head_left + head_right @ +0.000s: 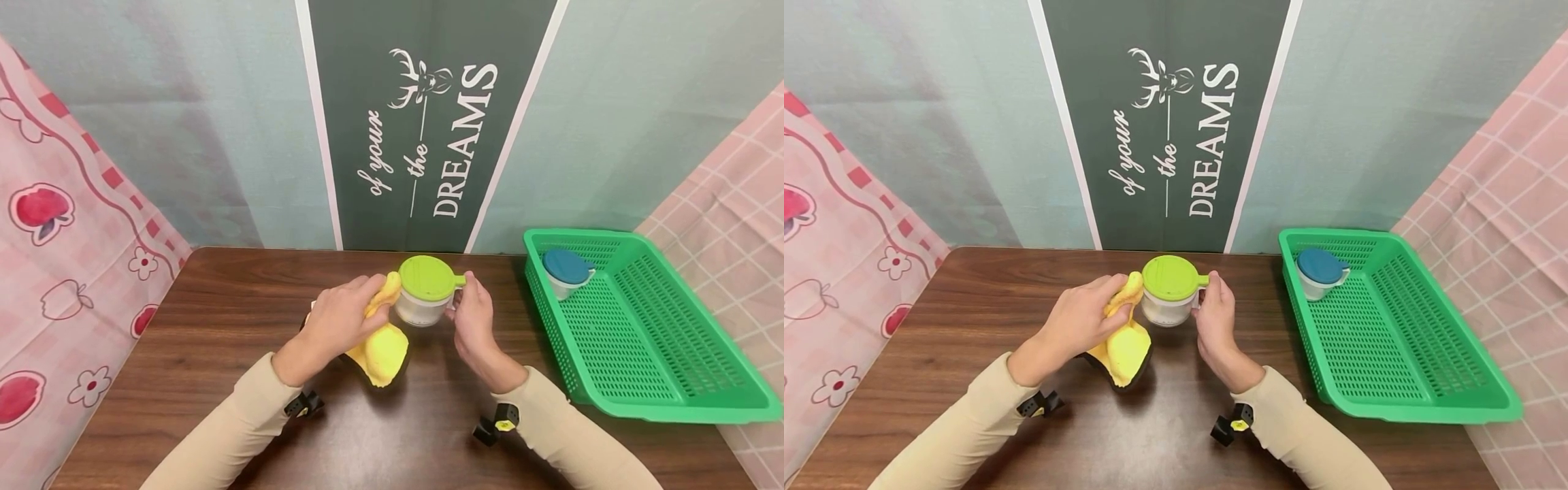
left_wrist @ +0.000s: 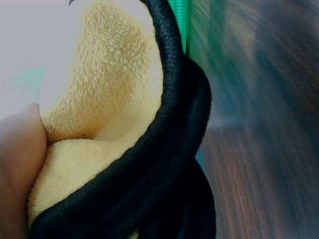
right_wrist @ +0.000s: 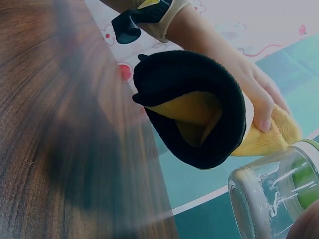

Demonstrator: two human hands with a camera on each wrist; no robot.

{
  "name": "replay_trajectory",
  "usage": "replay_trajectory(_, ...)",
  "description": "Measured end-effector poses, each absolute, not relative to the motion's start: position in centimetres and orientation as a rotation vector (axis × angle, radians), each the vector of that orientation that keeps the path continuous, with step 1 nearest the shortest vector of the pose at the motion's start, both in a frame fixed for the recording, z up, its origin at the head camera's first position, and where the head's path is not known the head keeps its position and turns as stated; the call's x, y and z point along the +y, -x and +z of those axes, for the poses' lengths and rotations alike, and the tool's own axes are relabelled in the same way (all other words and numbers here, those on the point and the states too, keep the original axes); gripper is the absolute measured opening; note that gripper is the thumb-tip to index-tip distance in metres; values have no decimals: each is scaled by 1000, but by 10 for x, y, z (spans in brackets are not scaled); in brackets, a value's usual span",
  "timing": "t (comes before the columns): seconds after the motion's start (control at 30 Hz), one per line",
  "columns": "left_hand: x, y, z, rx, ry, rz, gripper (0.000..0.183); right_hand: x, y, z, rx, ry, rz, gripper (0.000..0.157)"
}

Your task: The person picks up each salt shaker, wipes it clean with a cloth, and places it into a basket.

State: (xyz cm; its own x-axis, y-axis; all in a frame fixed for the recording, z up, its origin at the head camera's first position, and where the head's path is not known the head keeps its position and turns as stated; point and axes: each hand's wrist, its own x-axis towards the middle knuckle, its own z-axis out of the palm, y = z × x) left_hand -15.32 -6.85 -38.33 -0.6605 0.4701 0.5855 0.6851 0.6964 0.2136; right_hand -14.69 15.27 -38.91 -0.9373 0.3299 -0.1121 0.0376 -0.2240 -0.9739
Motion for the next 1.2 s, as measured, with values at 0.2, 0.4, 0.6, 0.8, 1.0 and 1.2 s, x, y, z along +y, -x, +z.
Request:
replay_trajectory(0.2,-66,149,-381,-2415,917,-579,27,154,147,-389,-1829,431,2266,35)
replay_trajectory(0.4,-63,147,-380,-2431,943,-580,25,154,146,-390,-1801,411,2279,35)
replay_trajectory(0.6,-60,145,-380,-2432,946,-592,25,154,147,-391,-1769,391,2288,35)
replay_trajectory(0.8,-56,143,-379,-2427,958,-586,24,153,148,-391,-1755,391,2291,35)
replay_trajectory(1.0,-52,141,-379,-2433,956,-595,20,153,147,-391,-1751,400,2292,36)
replay_trajectory(1.2,-47,140,-377,-2437,959,-587,19,153,148,-391,-1762,402,2276,36)
